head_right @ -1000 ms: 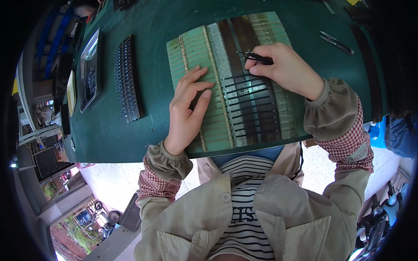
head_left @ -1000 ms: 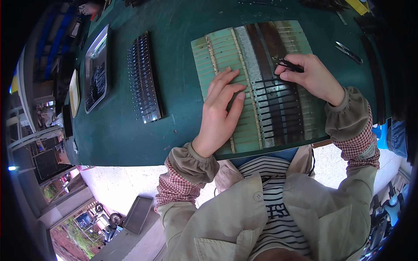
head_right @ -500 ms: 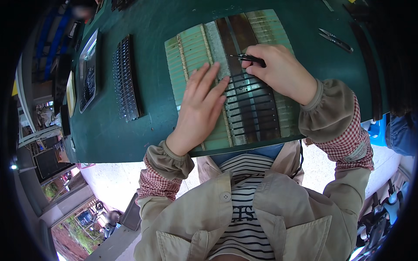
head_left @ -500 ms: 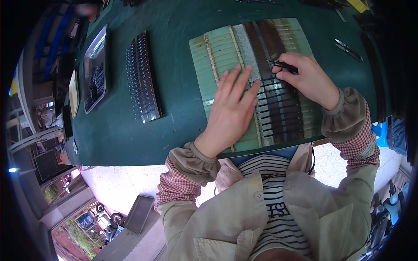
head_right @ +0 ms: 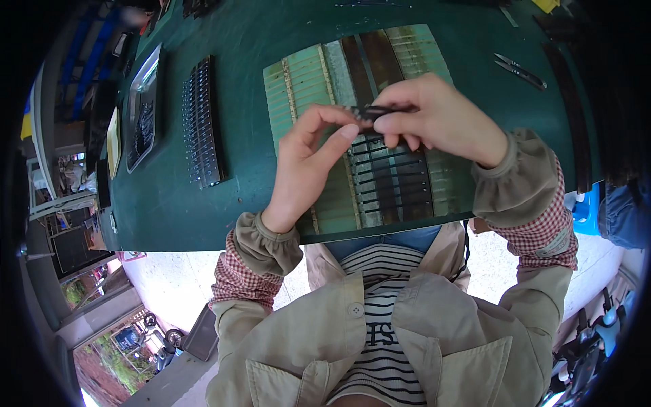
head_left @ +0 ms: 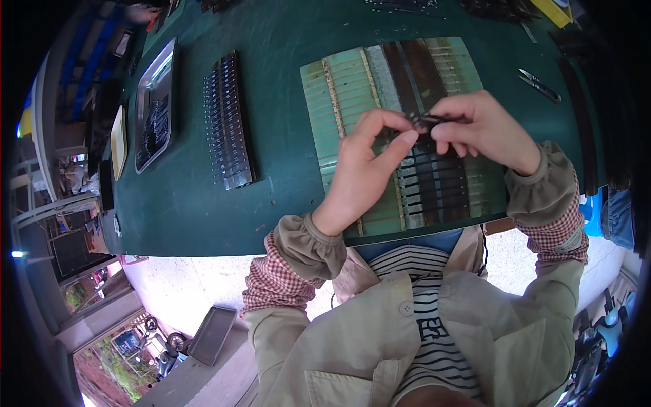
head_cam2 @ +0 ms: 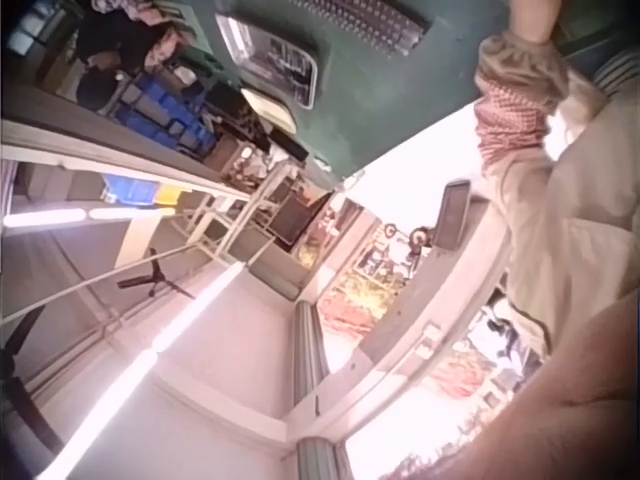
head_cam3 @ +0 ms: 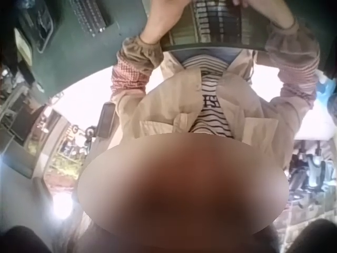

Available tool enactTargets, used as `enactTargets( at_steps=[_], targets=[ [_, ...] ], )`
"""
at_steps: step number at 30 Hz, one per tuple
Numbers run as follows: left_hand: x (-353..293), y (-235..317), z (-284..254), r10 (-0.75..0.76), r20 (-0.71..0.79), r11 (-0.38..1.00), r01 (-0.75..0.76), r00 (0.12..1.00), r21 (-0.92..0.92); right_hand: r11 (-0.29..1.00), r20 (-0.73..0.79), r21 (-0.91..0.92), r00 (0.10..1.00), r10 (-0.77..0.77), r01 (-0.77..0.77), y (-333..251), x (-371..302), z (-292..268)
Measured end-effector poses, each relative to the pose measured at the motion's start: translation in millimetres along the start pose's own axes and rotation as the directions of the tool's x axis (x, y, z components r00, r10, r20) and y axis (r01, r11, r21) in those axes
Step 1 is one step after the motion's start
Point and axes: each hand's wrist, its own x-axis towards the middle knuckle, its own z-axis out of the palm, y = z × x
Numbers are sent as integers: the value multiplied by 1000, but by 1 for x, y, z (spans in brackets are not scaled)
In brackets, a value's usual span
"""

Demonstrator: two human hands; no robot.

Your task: The person assembles small electronic components with wires onto a slotted template board by hand.

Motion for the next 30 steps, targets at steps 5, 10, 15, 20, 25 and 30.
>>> enactTargets(
  at_steps=[5, 10, 15, 20, 25, 30],
  targets=[
    [10, -11, -3, -11, 38, 994, 15, 999, -111, 999, 16, 8, 999, -44, 44, 7, 11, -1],
    [15, -16, -4, 33, 0, 997, -33, 999, -66, 999, 33, 48, 999, -21, 19, 8, 28, 3],
    [16, -30, -21, 101, -27, 993, -102, 995, -53, 998, -29, 61, 1000, 9, -8, 15, 36, 2],
    [13, -33, -20, 120, -95, 991, -125, 988, -48, 997, 15, 79, 1000, 20, -21, 10, 42, 14],
    [11, -22, -30, -104, 27, 919, 107, 994, -380, 996, 4, 85, 1000, 28, -28, 7, 43, 16],
    [11, -27, -42, -85, -18, 925, 72, 996, -373, 994, -111, 46, 989, -96, 102, 28, 47, 3]
  ],
)
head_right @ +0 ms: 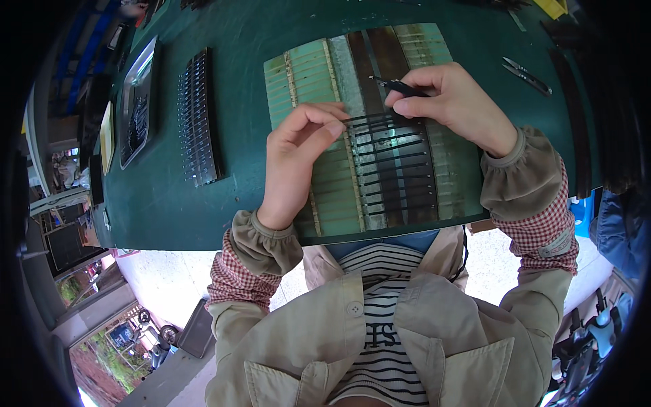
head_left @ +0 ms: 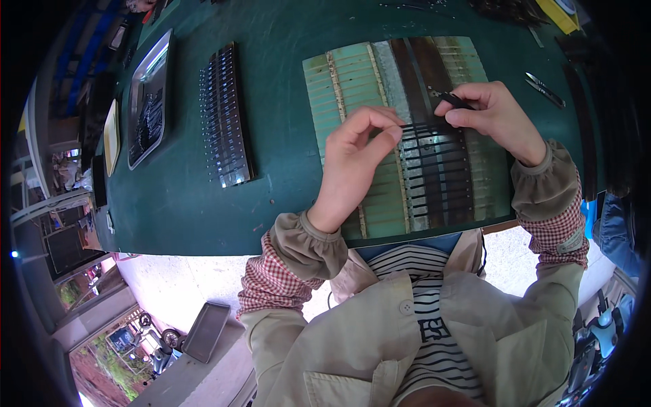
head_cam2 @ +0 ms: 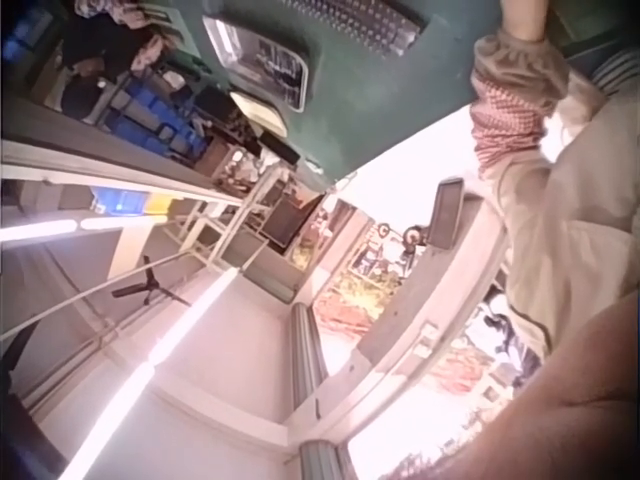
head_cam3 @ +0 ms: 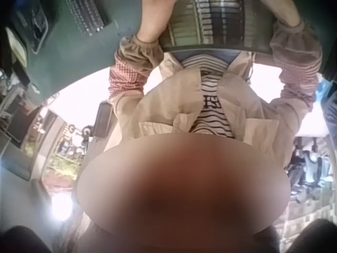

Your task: The person assembles small electronic components with wires onto a slotted template board by hand.

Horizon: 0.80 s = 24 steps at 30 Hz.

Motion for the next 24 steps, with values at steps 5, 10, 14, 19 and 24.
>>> enactTargets(
  at_steps=[5, 10, 14, 19, 24],
  targets=[
    [0, -4, -8, 342, 84, 652, -301, 936, 696, 988, -15, -150, 999, -29, 27, 2, 10, -10],
    [2, -5, -9, 359, 106, 559, -305, 927, 771, 983, -2, -178, 999, -47, 46, 9, 18, -14],
    [5, -9, -11, 359, 117, 551, -311, 926, 774, 979, -9, -194, 998, -66, 63, 13, 23, -14],
    [9, -15, -15, 371, 132, 531, -327, 919, 782, 975, -19, -202, 995, -100, 95, 19, 26, -14],
    [7, -16, -13, 346, 158, 529, -331, 925, 782, 949, -55, -285, 986, -157, 135, 22, 24, -4]
  ],
)
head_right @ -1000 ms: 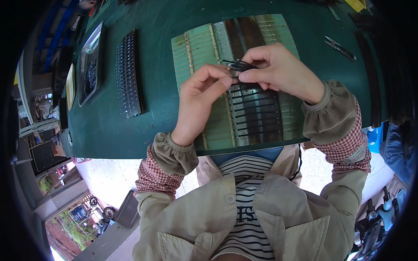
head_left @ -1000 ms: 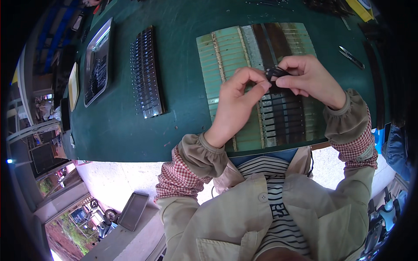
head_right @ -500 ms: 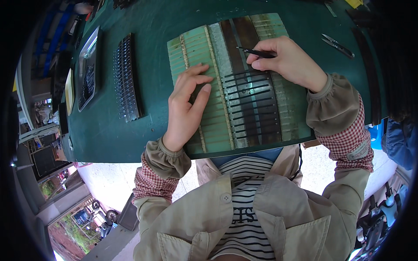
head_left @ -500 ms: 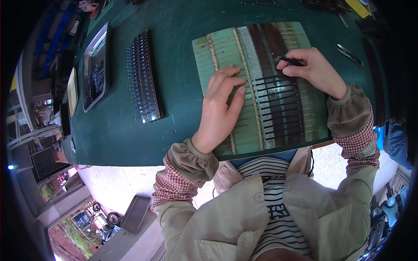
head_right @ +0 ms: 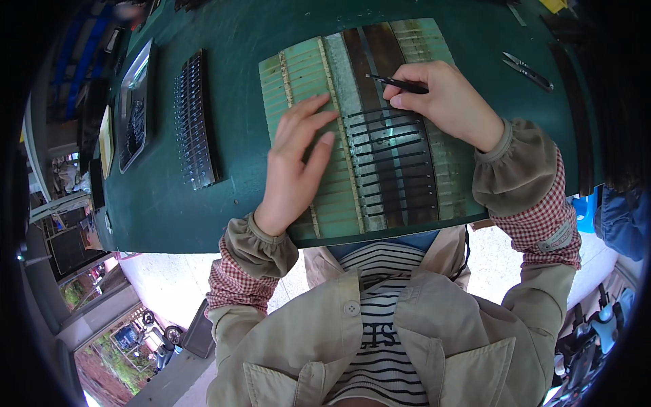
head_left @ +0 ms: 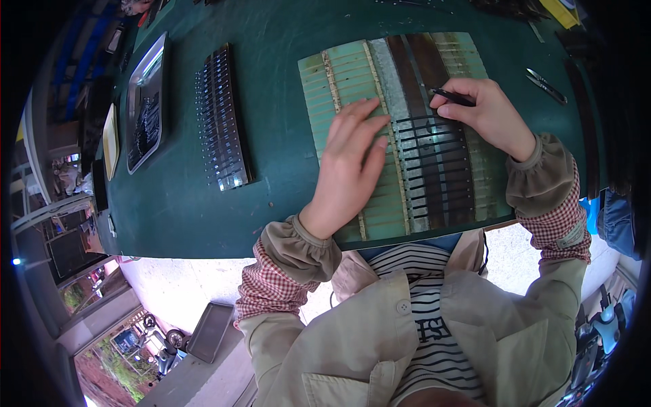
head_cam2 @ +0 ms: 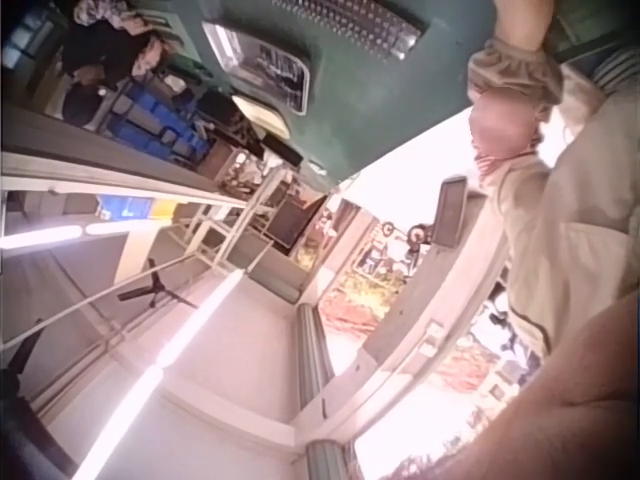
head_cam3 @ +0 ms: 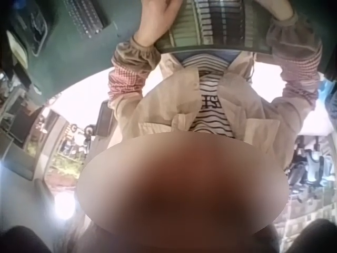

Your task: The person assembles small electronic components with wires onto a slotted template board by hand.

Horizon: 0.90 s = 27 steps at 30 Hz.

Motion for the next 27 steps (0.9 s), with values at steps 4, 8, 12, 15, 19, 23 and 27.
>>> enactTargets(
  at_steps=[4, 8, 12, 15, 19, 23, 27],
  targets=[
    [0, 14, 8, 156, 132, 932, -191, 979, 310, 934, -83, -351, 992, -98, 63, -13, -8, 5],
    [-5, 22, 3, 142, 188, 940, -192, 972, 283, 862, -164, -496, 963, -216, 109, -16, -20, -2],
    [-5, 33, -21, 90, 118, 995, -94, 989, 32, 996, -102, -79, 994, 26, -34, -35, -29, -31],
    [16, 56, -42, -225, 240, 899, 296, 944, -322, 970, 73, 169, 983, 166, -176, -65, -27, -33],
    [32, 63, -39, -200, 270, 866, 298, 942, -400, 930, 264, 252, 943, 201, -268, -100, -18, -21],
    [41, 48, -29, -239, 303, 742, 375, 923, -556, 920, 256, 256, 939, 231, -296, -98, -6, -26],
    [44, 24, -25, -314, 165, 784, 353, 935, -510, 938, 163, 220, 958, 236, -269, -71, 7, -39]
  ],
)
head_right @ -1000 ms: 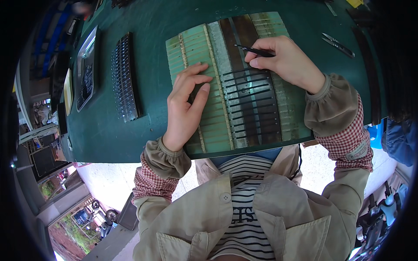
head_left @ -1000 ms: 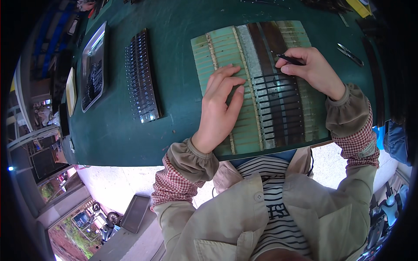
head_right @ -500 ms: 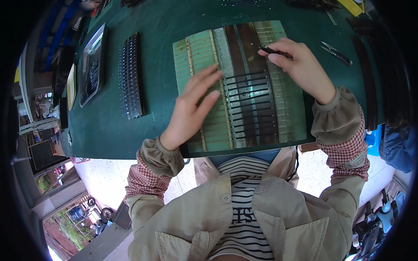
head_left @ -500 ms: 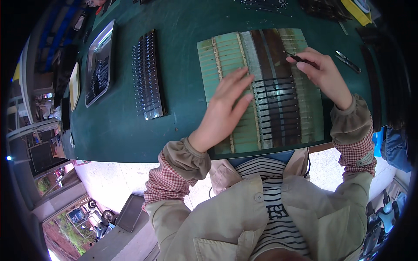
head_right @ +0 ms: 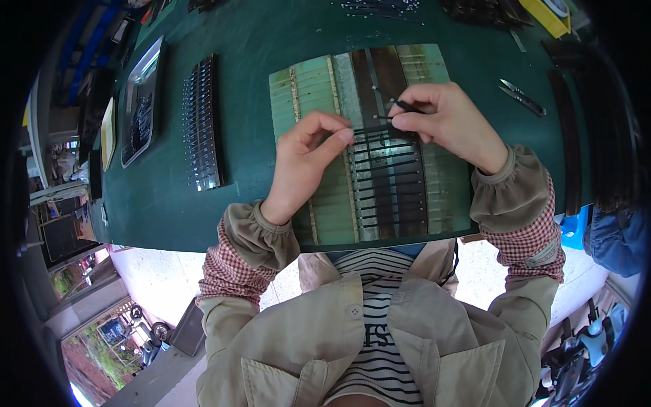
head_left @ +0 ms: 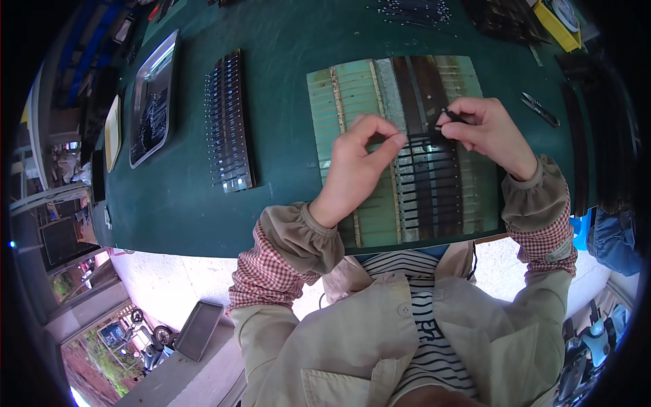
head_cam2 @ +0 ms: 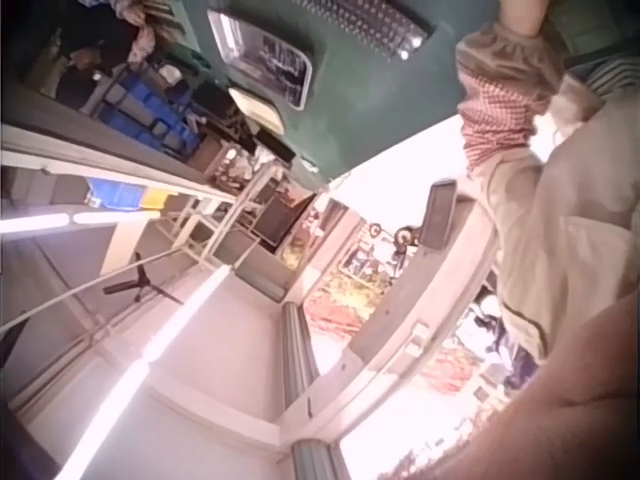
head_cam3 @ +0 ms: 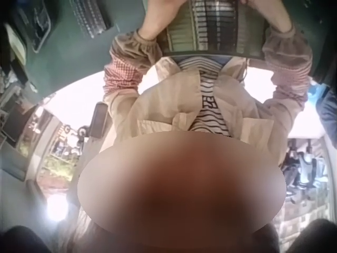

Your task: The person assembles small electronic components with wires onto a slotted template board by hand.

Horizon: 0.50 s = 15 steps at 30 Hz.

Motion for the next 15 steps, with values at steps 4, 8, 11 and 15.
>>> enactTargets(
  at_steps=[4, 8, 11, 15],
  targets=[
    [16, -8, -3, 412, 13, 797, -368, 911, 479, 998, -59, -6, 996, -67, 67, 25, 23, -12],
    [21, -19, -12, 386, -15, 792, -323, 922, 518, 985, -95, -68, 982, -163, 157, 36, 39, -19],
    [26, -27, -14, 385, -1, 787, -328, 923, 522, 984, -90, -133, 987, -133, 120, 37, 45, -23],
    [29, -32, -16, 376, 0, 796, -322, 927, 513, 985, -116, -108, 982, -147, 135, 37, 49, -21]
  ],
)
